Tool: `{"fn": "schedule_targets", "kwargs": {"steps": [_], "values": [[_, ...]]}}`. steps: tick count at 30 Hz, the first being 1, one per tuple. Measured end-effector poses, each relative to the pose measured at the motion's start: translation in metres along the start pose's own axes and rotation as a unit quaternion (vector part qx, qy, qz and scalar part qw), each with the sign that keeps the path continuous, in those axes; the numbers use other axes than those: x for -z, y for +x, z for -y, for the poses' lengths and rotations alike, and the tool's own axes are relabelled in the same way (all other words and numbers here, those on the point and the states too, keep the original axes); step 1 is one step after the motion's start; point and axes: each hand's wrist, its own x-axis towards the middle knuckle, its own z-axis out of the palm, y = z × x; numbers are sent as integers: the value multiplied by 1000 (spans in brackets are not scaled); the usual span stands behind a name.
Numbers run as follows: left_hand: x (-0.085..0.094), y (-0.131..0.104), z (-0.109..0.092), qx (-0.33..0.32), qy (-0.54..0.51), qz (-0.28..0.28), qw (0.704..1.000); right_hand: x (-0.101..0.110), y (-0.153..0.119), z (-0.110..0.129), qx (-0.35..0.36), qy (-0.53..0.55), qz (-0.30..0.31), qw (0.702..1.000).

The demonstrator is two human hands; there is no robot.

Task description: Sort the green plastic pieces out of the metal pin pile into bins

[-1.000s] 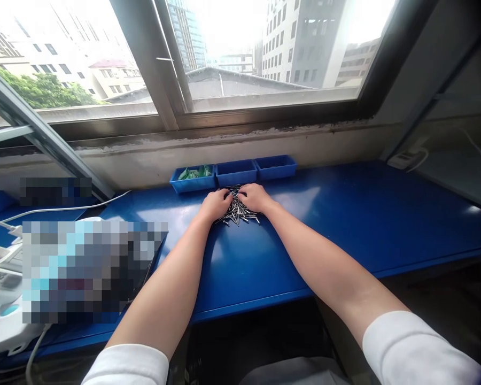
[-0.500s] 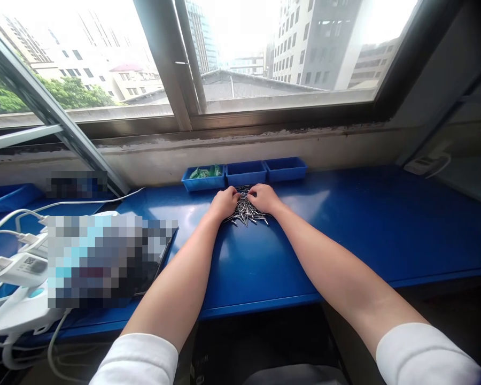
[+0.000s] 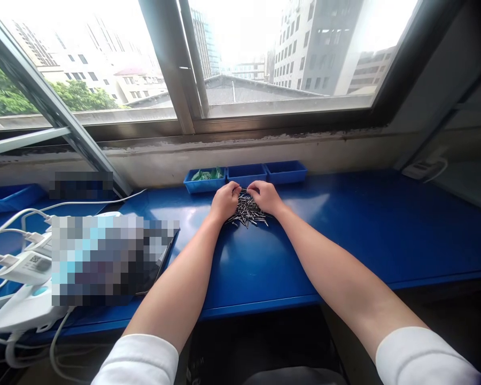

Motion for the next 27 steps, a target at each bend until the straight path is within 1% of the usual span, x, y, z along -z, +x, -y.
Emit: {"fn": "schedule_targets", "kwargs": {"steps": [3,6,10,13,15,17,18,20,22,24,27], "values": [[-1,0,1,-5,-12,1,1000,1,0,2,-32,39,2,999],[-1,-1,3,-2,-10,4,1000,1,0,4,-69,108,-3,992],[-1,0,5,17,1,8,1000,1,2,4,-81,190,-27,978],[0,0,4,24,18,17,999,1,4,1,-98,226,-22,969],[0,1,3,40,38,11,998,1,4,-1,-117,243,-25,963],[0,2,3,74,56,0,996,3,4,-3,-130,220,-43,966],[0,2,4,96,63,-2,993,5,4,-4,-135,189,-56,971],[1,2,6,138,77,4,988,10,4,-8,-141,101,-82,981],[1,3,8,166,90,20,982,16,4,-12,-149,21,-95,984],[2,3,10,181,101,39,978,21,4,-17,-166,-27,-97,981],[1,2,10,185,109,64,975,28,5,-24,-201,-78,-93,972]]}}
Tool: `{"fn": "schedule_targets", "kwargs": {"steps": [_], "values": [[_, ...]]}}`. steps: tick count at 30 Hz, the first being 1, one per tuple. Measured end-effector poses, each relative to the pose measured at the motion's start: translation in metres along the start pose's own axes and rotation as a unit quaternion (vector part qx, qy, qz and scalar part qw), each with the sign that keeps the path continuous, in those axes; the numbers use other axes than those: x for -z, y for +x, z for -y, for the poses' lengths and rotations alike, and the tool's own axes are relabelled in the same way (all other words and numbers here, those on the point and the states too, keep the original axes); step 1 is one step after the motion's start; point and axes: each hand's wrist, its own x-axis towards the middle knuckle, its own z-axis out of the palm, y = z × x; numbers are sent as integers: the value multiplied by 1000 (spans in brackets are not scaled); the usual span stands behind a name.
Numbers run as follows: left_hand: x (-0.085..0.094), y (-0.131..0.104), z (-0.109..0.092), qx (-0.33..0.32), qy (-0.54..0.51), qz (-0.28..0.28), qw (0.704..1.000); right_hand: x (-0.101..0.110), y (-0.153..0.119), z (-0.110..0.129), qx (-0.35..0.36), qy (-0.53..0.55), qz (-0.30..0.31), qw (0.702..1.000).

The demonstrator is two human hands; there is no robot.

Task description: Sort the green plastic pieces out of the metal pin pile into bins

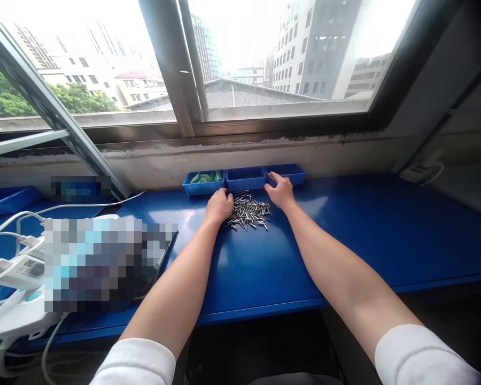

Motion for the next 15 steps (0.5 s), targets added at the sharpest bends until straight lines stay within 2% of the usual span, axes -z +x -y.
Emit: {"fn": "schedule_targets", "kwargs": {"steps": [6,15], "values": [[-2,0,-1,-18,24,33,999,-5,7,-10,-27,-80,13,996],[-6,3,4,-55,39,24,997,-16,10,-25,13,-77,18,997]]}}
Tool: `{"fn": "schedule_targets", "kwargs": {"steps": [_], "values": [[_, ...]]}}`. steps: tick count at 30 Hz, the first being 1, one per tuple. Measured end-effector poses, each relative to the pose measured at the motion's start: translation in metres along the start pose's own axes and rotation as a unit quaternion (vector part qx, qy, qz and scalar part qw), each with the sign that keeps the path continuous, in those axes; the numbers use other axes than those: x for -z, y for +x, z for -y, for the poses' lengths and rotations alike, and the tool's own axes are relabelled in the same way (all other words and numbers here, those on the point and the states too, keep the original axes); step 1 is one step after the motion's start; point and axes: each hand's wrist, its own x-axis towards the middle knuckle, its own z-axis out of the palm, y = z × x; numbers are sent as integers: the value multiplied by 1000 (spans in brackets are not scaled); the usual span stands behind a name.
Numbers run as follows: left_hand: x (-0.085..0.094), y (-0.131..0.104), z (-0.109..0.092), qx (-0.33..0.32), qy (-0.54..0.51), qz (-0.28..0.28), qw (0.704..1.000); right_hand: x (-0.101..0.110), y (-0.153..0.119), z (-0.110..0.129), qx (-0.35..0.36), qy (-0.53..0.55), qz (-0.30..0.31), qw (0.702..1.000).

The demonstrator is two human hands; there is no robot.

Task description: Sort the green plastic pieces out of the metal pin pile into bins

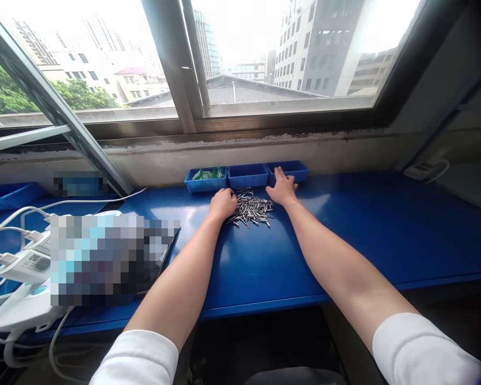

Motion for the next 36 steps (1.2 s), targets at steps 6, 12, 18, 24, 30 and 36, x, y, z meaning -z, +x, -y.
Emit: {"fn": "schedule_targets", "kwargs": {"steps": [6,12,18,24,30,36], "values": [[0,1,0,-3,15,5,1000,6,-7,11,41,27,-30,998],[1,2,-1,7,27,14,1000,-2,-20,26,144,52,39,987],[3,0,-4,28,5,9,1000,-5,-30,35,165,75,91,979],[0,3,-1,24,-1,5,1000,-2,-31,36,157,85,86,980],[-2,4,2,13,5,0,1000,-3,-30,38,159,77,83,981],[-4,4,3,11,2,0,1000,-3,-29,37,155,74,78,982]]}}
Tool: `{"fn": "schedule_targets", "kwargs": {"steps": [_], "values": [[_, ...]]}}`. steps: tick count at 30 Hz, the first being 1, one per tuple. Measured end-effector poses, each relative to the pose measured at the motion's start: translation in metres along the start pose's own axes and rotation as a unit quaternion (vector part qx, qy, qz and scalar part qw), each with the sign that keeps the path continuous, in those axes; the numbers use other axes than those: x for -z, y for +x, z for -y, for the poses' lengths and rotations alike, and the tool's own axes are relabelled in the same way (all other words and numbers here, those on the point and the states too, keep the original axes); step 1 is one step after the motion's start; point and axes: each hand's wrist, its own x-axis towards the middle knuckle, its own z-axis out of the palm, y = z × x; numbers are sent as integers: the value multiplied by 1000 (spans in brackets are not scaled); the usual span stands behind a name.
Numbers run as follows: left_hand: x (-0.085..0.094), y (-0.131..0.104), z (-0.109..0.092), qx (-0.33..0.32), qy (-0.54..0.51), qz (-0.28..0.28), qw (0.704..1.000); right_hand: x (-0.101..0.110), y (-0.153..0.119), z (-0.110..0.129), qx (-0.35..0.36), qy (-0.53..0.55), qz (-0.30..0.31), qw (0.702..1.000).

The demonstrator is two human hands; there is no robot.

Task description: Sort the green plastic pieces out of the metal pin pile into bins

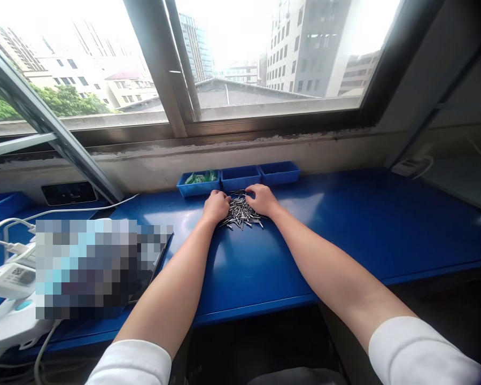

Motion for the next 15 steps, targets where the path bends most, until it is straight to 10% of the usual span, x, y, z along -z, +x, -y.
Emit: {"fn": "schedule_targets", "kwargs": {"steps": [7,15], "values": [[8,-3,-12,-50,-34,-96,994,4,0,12,34,44,-17,998],[11,-9,-22,-105,-51,-74,990,0,-3,21,74,43,39,996]]}}
